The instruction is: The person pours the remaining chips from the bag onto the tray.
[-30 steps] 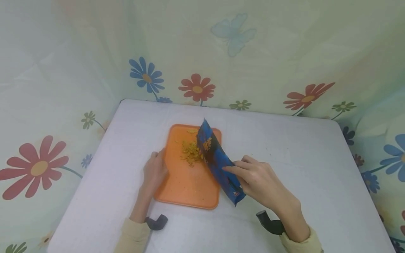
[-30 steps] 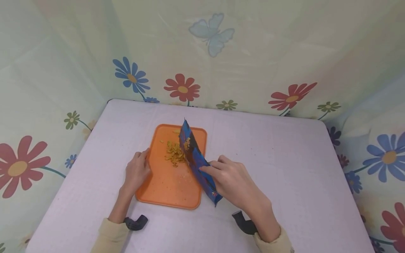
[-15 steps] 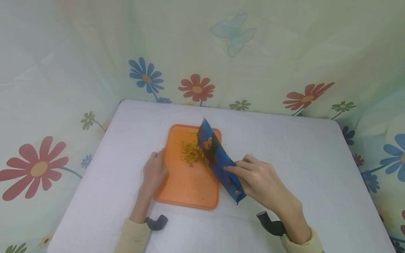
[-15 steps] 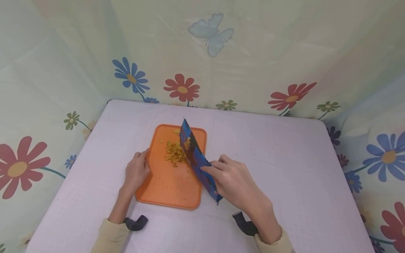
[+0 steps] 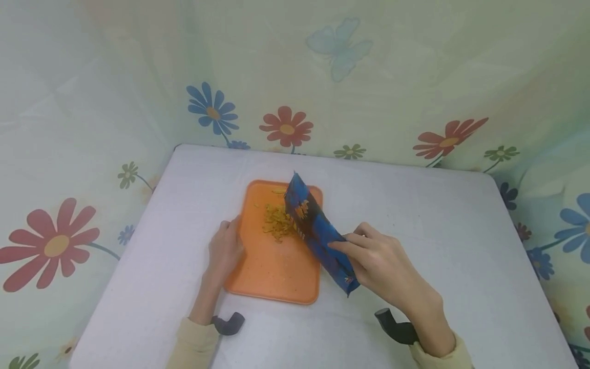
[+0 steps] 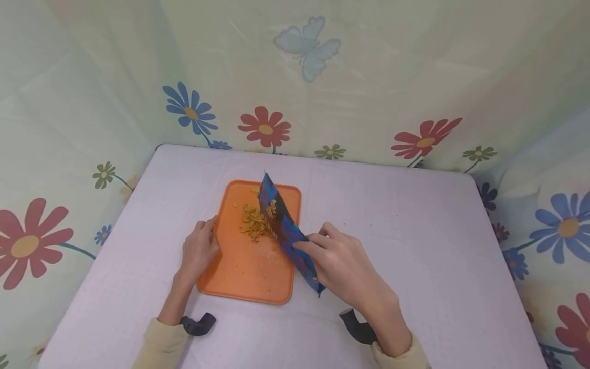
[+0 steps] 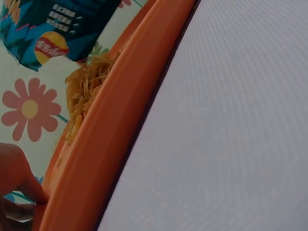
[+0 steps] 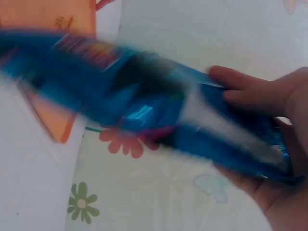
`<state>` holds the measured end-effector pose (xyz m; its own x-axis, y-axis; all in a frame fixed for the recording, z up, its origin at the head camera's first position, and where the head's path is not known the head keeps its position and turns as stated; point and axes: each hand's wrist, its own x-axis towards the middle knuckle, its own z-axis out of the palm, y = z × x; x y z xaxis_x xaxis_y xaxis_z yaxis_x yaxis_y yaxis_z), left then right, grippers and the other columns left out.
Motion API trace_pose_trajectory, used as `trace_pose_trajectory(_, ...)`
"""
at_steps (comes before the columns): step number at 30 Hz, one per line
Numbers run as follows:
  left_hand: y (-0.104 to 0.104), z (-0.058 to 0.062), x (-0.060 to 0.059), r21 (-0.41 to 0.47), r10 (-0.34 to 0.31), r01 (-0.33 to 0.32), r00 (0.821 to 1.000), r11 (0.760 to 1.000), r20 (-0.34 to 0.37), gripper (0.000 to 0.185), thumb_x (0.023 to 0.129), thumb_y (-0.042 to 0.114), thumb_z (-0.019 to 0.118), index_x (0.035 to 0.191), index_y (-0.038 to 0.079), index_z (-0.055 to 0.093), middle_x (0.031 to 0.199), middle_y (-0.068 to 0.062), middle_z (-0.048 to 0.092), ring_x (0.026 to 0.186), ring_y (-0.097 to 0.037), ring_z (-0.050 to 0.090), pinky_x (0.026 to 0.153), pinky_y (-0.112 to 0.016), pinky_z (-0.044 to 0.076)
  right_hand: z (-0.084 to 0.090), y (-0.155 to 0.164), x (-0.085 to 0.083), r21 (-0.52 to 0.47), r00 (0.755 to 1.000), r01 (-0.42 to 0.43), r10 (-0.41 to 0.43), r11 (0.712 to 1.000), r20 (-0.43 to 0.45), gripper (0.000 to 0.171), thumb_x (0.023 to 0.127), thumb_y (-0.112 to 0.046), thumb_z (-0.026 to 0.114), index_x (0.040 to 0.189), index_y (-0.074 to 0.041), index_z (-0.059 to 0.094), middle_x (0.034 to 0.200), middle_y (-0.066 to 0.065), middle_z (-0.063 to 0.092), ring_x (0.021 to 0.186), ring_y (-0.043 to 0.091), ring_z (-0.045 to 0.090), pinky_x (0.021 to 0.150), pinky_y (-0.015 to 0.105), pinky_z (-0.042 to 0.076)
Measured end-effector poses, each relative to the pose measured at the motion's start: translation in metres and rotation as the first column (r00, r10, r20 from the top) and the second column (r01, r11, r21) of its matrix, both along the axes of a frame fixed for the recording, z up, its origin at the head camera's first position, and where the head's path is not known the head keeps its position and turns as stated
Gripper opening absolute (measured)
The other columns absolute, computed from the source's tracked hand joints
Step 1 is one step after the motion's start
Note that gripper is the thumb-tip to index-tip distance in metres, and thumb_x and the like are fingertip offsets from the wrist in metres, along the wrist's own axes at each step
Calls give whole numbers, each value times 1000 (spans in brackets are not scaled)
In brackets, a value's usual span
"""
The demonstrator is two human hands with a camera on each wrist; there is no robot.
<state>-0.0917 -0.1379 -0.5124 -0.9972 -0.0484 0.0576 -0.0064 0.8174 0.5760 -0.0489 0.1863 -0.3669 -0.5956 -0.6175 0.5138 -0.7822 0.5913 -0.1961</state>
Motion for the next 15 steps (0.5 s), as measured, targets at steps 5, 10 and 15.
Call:
trace_pose_trajectory(5, 0, 0, 0, 2, -5, 5, 1000, 1000, -1, 49, 99, -2, 53, 148, -1, 51, 103, -18, 60, 78, -23, 53, 68, -35, 49, 0, -1, 0, 1, 1000, 1, -1, 1000, 2, 41, 71, 17, 75, 101, -9, 82, 87, -1, 74, 74, 13, 53, 50, 17, 40)
trace_pose_trajectory(10, -1, 0, 0, -1, -4, 4, 1000, 1000, -4, 49, 99, -2, 54, 148, -2, 51, 102, -18, 60, 77, -23, 53, 67, -34, 49, 0, -2, 0, 19, 1000, 1, -1, 1000, 0, 39, 72, 16, 75, 101, -9, 81, 88, 0, 75, 72, 12, 53, 51, 19, 42)
trace_pose_trajectory(15, 0, 0, -1, -7, -4, 4, 1000, 1000, 7, 49, 99, -2, 54, 149, -2, 50, 103, -18, 60, 78, -23, 53, 68, -34, 49, 0, -1, 1, 21, 1000, 2, -2, 1000, 2, 39, 72, 16, 76, 102, -9, 81, 86, 0, 74, 70, 11, 52, 51, 19, 42)
